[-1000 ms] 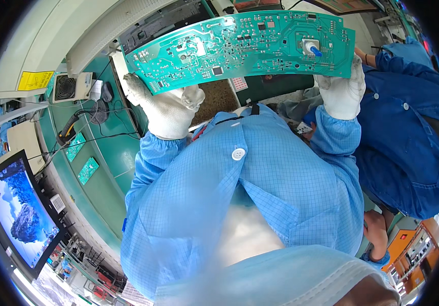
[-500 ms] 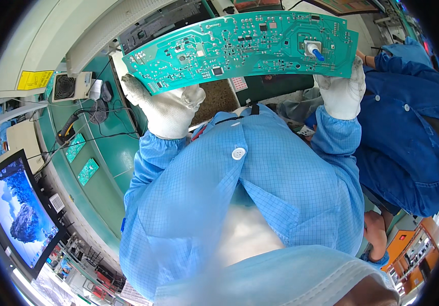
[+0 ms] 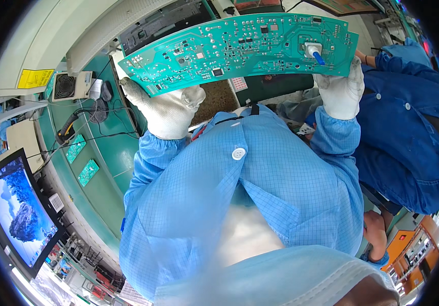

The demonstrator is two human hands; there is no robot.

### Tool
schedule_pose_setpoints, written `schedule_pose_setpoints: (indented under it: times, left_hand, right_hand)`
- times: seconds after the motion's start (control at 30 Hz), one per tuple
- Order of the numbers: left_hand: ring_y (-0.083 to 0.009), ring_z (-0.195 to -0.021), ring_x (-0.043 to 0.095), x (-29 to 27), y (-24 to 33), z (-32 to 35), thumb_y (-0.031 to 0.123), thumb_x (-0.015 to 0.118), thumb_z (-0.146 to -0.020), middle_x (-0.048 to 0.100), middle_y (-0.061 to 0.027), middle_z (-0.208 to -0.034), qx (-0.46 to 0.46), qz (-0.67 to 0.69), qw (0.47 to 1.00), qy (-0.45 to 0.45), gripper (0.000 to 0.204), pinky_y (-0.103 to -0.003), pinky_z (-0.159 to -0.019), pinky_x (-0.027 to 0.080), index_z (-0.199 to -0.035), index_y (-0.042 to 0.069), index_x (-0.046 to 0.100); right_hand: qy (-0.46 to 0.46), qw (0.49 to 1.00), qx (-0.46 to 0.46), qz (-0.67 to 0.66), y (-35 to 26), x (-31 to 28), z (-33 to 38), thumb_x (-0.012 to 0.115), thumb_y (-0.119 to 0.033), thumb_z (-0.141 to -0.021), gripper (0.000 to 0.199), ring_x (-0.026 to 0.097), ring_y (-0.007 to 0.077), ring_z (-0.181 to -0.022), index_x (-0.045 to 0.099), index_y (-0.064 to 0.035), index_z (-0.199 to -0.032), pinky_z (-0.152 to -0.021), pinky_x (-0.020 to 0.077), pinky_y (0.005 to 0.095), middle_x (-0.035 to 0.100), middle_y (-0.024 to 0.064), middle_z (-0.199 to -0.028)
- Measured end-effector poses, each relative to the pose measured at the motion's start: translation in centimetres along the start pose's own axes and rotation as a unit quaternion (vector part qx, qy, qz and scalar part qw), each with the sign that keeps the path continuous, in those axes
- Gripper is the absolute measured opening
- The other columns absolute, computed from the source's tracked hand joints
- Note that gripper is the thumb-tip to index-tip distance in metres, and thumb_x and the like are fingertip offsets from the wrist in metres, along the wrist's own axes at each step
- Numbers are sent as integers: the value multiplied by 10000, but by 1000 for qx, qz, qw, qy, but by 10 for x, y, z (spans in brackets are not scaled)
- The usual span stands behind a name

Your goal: Inspecting and testing printed circuit boards at a manufacturing station.

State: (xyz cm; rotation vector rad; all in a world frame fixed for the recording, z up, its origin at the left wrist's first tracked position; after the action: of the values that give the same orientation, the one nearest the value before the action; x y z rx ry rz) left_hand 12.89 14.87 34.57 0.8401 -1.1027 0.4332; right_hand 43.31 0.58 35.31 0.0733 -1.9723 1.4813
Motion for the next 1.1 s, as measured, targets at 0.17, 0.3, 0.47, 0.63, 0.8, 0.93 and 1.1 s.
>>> schedule_pose_setpoints:
  times: [0.17, 0.3, 0.47, 0.63, 0.8, 0.93, 1.1]
  left_hand:
    - [-225, -555, 430, -1, 0, -1, 887, 491, -741, 621, -62, -1175, -14, 1, 1000, 6, 895, -330, -458, 298, -1339, 222, 531]
    - [-225, -550, 432, -3, 0, -2, 892, 493, -733, 627, -64, -1159, -15, 13, 999, 35, 906, -330, -454, 298, -1343, 223, 529]
    - [-221, -555, 429, 0, 0, -1, 895, 487, -735, 623, -69, -1143, -22, -4, 999, 28, 917, -330, -463, 291, -1349, 215, 525]
    - [-224, -574, 455, -8, -2, -5, 886, 439, -777, 641, -79, -1058, -32, 0, 999, 16, 890, -335, -491, 323, -1294, 170, 552]
    - [-189, -804, 579, -56, -38, -36, 494, 499, -1013, 651, -50, -1089, -35, -244, 969, 21, 428, -309, -637, 460, -1239, 140, 578]
    - [-147, -976, 585, -93, -110, -52, 355, 492, -1047, 625, -41, -1209, -211, -191, 958, -34, 341, -312, -711, 507, -1270, 111, 577]
    - [-160, -906, 555, -57, -170, -94, 380, 495, -1046, 606, -76, -1227, -295, -168, 932, -127, 397, -294, -738, 499, -1320, 99, 553]
  right_hand:
    - [30, 994, 41, -96, 0, -3, 0, 605, -387, -983, 344, 656, 252, -1007, 627, -118, -1198, -699, 573, 370, 667, 103, -1204]
    - [26, 994, 43, -99, -2, 5, -1, 600, -378, -989, 342, 652, 234, -949, 617, -84, -1162, -678, 554, 351, 672, 111, -1155]
    - [79, 990, 47, -109, -3, 10, -2, 605, -388, -989, 371, 649, 227, -929, 598, -49, -1141, -686, 540, 368, 670, 123, -1119]
    - [60, 991, -17, 120, 7, -19, -11, 622, -361, -968, 373, 671, 260, -987, 619, -87, -1220, -691, 571, 403, 682, 112, -1148]
    - [25, 833, -61, 550, 64, -83, -31, 577, -206, -951, 163, 627, 251, -692, 642, -60, -981, -582, 515, 376, 646, 72, -811]
    - [302, 910, 168, -230, 126, -144, 10, 565, -530, -981, 452, 428, 155, -468, 512, -129, -777, -430, 353, 281, 468, 9, -602]
    - [451, 878, 159, 8, 101, -186, 110, 462, -605, -983, 587, 542, 158, -619, 663, -72, -1127, -548, 422, 316, 669, 55, -898]
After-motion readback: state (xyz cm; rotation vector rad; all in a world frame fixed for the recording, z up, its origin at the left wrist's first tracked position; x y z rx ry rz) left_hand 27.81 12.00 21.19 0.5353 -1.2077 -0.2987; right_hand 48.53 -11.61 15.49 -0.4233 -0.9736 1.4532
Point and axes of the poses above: each hand's wrist, its own z-axis away from the middle knuckle, its own x-axis out of the palm, y = z × x, the point moved 4 cm from there along -z, towards the middle knuckle
